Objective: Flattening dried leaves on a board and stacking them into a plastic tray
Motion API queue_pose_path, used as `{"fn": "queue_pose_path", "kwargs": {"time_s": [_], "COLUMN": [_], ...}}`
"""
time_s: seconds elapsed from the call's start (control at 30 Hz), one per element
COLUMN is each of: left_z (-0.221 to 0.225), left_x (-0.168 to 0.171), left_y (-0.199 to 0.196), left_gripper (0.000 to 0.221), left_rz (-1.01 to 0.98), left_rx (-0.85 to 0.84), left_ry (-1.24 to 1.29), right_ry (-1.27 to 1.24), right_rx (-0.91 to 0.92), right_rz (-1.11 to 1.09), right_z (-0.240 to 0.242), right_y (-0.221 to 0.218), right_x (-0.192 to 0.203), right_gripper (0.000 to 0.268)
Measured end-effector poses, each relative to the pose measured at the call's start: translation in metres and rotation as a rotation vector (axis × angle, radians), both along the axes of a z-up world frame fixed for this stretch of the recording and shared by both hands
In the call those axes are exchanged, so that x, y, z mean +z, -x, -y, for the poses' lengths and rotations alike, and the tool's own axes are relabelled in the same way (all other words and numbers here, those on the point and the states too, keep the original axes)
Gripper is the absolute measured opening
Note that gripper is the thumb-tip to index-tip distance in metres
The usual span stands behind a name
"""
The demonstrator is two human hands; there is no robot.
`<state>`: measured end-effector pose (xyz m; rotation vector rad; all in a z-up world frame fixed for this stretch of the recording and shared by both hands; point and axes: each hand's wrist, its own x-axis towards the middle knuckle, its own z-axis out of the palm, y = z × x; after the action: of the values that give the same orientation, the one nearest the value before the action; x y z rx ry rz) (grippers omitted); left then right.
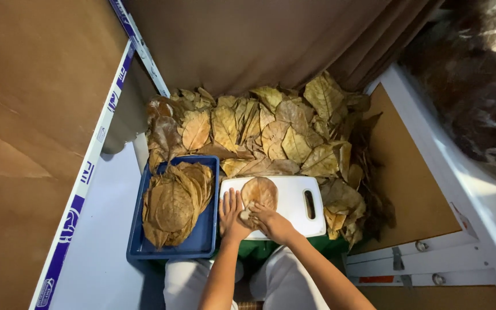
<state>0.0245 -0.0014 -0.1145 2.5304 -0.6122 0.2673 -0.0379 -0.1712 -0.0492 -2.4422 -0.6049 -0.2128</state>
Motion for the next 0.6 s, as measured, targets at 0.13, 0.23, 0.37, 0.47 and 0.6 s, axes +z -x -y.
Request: {"fn": "queue_pose_path", "kwargs": {"time_s": [0.13,0.23,0.37,0.47,0.6], "left_z": [0.004,0.006,0.000,0.002,-0.001], "left_x": [0.025,0.051,0.085,0.080,0.081], "left_y": [0.003,0.010,0.016,0.014,0.016], "left_gripper": [0.133,0.138,0.148,0.141,0.130], "left_rz": [-0.016,-0.224,-0.429,-0.395,-0.308], "left_rx": [0.061,0.094,0.053,0.055,0.037], "left_ry": [-0.060,-0.106,-0.078,-0.101,-0.076], "right_ry": [0.061,0.080,0.157,0.167,0.147], "right_rx": [-0.032,-0.040,-0.062,-0.076,-0.191], "right_rz": [-0.052,-0.048,0.015,0.020,-0.038], "right_z": [-0.013,-0.006,-0.005,0.004,0.011], "right_y": [-0.019,-0.043,-0.068,-0.091,-0.121], "right_x": [0.030,-0.004,-0.021,-0.033,-0.040], "right_gripper": [0.037,0.037,0.042,0.040,0.041]}}
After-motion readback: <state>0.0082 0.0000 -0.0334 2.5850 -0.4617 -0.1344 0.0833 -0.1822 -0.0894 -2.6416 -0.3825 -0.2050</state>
